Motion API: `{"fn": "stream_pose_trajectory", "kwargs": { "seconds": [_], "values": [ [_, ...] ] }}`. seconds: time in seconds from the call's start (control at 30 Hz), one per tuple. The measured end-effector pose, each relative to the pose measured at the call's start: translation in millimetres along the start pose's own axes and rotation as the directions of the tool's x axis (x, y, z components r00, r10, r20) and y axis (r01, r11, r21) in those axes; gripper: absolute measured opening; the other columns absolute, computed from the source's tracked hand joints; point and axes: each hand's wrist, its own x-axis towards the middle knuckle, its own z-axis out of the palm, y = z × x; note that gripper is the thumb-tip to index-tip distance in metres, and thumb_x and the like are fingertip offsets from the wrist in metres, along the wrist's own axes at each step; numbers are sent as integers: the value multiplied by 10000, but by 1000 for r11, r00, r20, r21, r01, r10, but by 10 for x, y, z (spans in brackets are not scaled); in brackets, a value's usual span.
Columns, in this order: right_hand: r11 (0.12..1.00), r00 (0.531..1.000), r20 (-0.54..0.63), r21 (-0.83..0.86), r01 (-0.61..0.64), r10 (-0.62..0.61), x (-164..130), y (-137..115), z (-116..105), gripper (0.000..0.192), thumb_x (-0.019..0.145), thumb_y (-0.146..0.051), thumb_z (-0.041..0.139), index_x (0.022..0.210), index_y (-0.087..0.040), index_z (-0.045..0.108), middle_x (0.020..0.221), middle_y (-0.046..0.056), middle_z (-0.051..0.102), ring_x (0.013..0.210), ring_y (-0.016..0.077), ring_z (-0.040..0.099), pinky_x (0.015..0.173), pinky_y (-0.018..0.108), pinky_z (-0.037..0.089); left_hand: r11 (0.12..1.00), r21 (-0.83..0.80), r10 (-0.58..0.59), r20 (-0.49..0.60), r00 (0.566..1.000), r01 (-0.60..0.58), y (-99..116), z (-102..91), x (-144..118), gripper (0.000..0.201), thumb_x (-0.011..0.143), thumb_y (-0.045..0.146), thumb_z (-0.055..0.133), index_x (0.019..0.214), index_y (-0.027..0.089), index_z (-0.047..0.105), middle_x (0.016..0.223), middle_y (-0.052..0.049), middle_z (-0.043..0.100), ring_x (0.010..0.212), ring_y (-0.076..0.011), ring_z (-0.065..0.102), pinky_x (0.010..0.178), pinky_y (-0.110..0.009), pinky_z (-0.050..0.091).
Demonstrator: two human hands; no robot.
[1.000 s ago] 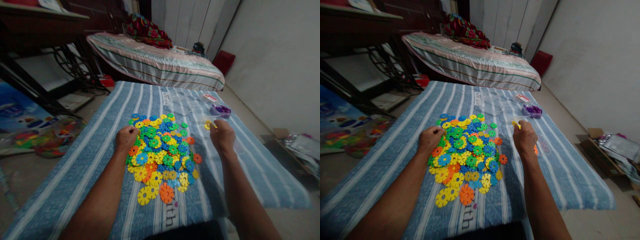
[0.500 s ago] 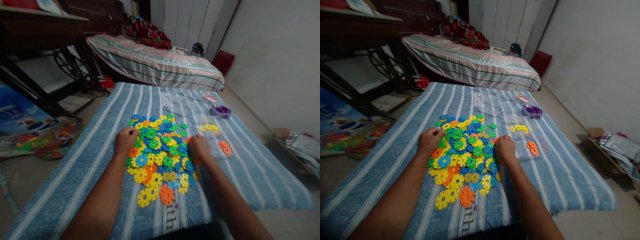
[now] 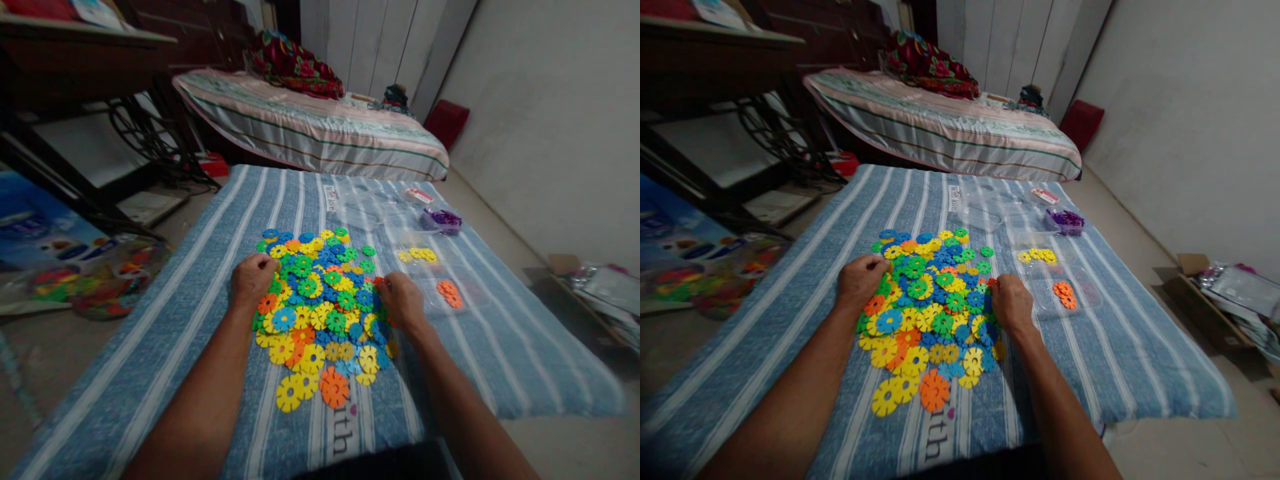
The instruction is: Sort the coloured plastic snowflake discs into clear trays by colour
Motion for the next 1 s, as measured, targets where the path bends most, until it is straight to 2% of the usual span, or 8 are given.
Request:
{"fn": "stream_pose_trajectory", "kwargs": {
  "seconds": [0.13, 0.27, 0.33, 0.47, 0.57, 0.73, 0.9, 1.0],
  "values": [
    [990, 981, -157, 67, 124, -112, -107, 64, 10, 173, 931, -233, 546, 797, -192, 649, 808, 47, 662, 745, 164, 589, 626, 254, 338, 1000, 5, -6, -2, 1000, 6, -5, 6, 3, 231, 700, 399, 531, 683, 211, 664, 791, -25, 683, 775, -189, 628, 722, -274, 450],
    [945, 892, -387, 128, 302, -233, -81, 244, -149, 220, 943, -265, 508, 783, -196, 641, 774, 55, 660, 739, 181, 591, 664, 270, 396, 1000, -5, 13, -11, 1000, -13, -9, 17, 9, 217, 698, 393, 530, 663, 215, 648, 786, -18, 682, 777, -183, 622, 739, -270, 453],
    [952, 842, -500, 99, 290, -204, -22, 385, -279, 219, 941, -271, 498, 799, -194, 647, 782, 65, 664, 747, 194, 592, 685, 288, 419, 1000, -5, 22, -8, 1000, -22, -12, 20, 11, 209, 700, 387, 531, 659, 217, 646, 777, -13, 681, 767, -180, 618, 741, -268, 456],
    [991, 764, -638, 13, 135, -95, 28, 617, -466, 184, 907, -273, 526, 908, -166, 674, 843, 108, 682, 789, 238, 608, 717, 342, 457, 999, -2, 34, -10, 999, -34, -19, 24, 13, 207, 712, 379, 530, 667, 217, 652, 784, -12, 689, 768, -177, 619, 746, -265, 461],
    [970, 785, -599, 55, 236, -157, -120, 574, -446, 177, 911, -270, 526, 898, -180, 678, 836, 94, 697, 786, 230, 637, 721, 343, 491, 999, 0, 38, -11, 999, -38, -17, 24, 14, 208, 719, 374, 537, 675, 214, 662, 795, -18, 694, 777, -181, 628, 754, -266, 465],
    [809, 833, -370, 273, 521, -412, -666, 122, -238, 144, 932, -208, 527, 887, -219, 664, 859, 64, 710, 796, 187, 671, 729, 310, 545, 1000, 4, 30, -12, 999, -30, 4, 13, 3, 201, 717, 368, 546, 682, 215, 671, 801, -20, 696, 789, -186, 634, 751, -266, 464],
    [655, 717, -281, 291, 697, -638, -1101, -225, -130, 184, 906, -309, 600, 1031, -191, 665, 1174, 139, 682, 1191, 286, 589, 960, 446, 530, 999, 2, 41, -10, 999, -41, 7, 10, -8, 211, 716, 371, 537, 677, 210, 669, 787, -22, 685, 773, -187, 625, 741, -272, 460],
    [636, 692, -136, 301, 710, -709, -1201, -290, -91, 317, 864, -412, 661, 1066, -168, 665, 1299, 172, 620, 1311, 349, 484, 1022, 525, 481, 1000, -6, 30, -18, 999, -30, -6, 23, -4, 215, 713, 375, 537, 679, 210, 670, 775, -19, 682, 755, -185, 620, 737, -279, 462]
  ]
}}
